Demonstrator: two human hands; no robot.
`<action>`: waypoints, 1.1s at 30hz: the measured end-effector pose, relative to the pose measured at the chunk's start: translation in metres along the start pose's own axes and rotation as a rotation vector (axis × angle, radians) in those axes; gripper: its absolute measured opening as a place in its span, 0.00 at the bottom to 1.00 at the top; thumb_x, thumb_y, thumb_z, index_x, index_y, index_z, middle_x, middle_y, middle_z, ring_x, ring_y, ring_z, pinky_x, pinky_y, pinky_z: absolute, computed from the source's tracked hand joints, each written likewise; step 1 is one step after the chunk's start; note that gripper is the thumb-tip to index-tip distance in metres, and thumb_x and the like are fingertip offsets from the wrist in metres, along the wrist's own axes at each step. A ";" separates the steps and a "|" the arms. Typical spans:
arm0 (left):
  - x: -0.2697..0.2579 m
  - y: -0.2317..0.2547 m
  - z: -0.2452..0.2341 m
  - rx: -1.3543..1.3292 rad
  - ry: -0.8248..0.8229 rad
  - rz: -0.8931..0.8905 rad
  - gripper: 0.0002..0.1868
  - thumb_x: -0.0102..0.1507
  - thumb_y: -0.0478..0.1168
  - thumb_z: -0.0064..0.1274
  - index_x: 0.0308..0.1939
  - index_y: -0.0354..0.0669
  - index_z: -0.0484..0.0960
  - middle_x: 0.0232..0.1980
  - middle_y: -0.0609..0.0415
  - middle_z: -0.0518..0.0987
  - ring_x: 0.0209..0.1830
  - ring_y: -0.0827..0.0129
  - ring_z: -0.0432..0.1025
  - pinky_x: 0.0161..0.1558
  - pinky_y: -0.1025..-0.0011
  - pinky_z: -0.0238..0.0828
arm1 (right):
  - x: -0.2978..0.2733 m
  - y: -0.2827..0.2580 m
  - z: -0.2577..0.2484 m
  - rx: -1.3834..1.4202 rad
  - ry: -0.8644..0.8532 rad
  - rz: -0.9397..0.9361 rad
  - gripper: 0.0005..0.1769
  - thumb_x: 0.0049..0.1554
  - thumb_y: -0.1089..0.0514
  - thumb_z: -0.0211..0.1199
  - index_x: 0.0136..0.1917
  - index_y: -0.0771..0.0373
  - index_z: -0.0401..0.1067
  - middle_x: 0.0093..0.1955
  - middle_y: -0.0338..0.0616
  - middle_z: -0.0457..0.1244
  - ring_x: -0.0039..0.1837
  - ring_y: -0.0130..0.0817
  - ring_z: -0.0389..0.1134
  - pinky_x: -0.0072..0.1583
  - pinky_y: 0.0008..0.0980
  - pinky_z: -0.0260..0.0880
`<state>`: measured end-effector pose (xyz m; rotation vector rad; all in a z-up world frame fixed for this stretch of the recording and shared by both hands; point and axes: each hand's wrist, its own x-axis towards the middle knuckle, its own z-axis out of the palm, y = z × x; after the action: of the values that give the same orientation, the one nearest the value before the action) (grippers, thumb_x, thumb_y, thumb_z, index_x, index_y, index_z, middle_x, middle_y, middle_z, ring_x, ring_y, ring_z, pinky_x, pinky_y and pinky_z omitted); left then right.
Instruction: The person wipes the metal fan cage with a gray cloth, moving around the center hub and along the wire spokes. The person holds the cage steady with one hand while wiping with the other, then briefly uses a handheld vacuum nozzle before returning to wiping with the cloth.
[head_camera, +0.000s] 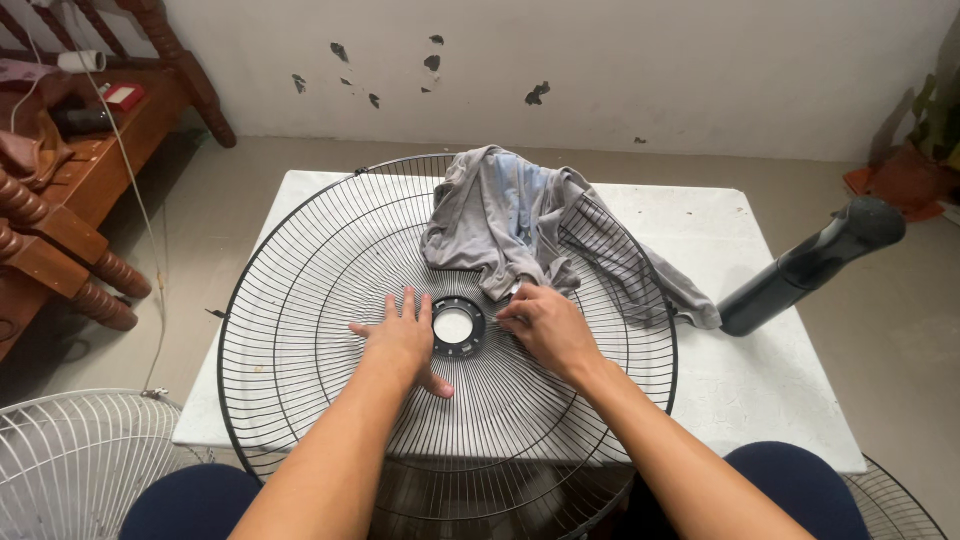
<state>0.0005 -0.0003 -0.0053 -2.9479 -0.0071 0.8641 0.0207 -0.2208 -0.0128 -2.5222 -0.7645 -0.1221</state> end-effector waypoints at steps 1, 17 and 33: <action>0.001 0.001 -0.001 0.008 -0.005 -0.005 0.85 0.39 0.73 0.73 0.82 0.47 0.31 0.86 0.48 0.31 0.85 0.46 0.31 0.67 0.22 0.48 | 0.003 0.000 0.002 0.016 -0.011 -0.032 0.07 0.54 0.54 0.68 0.46 0.53 0.83 0.48 0.34 0.70 0.52 0.33 0.69 0.57 0.36 0.71; 0.003 0.005 0.000 0.013 -0.027 -0.023 0.85 0.39 0.72 0.74 0.82 0.47 0.30 0.86 0.48 0.30 0.85 0.45 0.31 0.67 0.21 0.48 | 0.011 0.012 0.001 0.082 -0.139 -0.274 0.08 0.56 0.55 0.63 0.43 0.50 0.84 0.46 0.31 0.70 0.52 0.32 0.69 0.58 0.35 0.69; -0.002 0.002 0.000 -0.019 -0.006 -0.002 0.85 0.39 0.71 0.73 0.82 0.47 0.31 0.86 0.48 0.31 0.85 0.46 0.30 0.67 0.22 0.48 | 0.011 0.006 -0.028 -0.058 -0.511 -0.049 0.06 0.50 0.51 0.71 0.42 0.50 0.84 0.44 0.33 0.70 0.47 0.33 0.73 0.53 0.36 0.74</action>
<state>-0.0007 -0.0019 -0.0045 -2.9621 -0.0194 0.8780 0.0351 -0.2332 0.0114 -2.6164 -1.0249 0.5098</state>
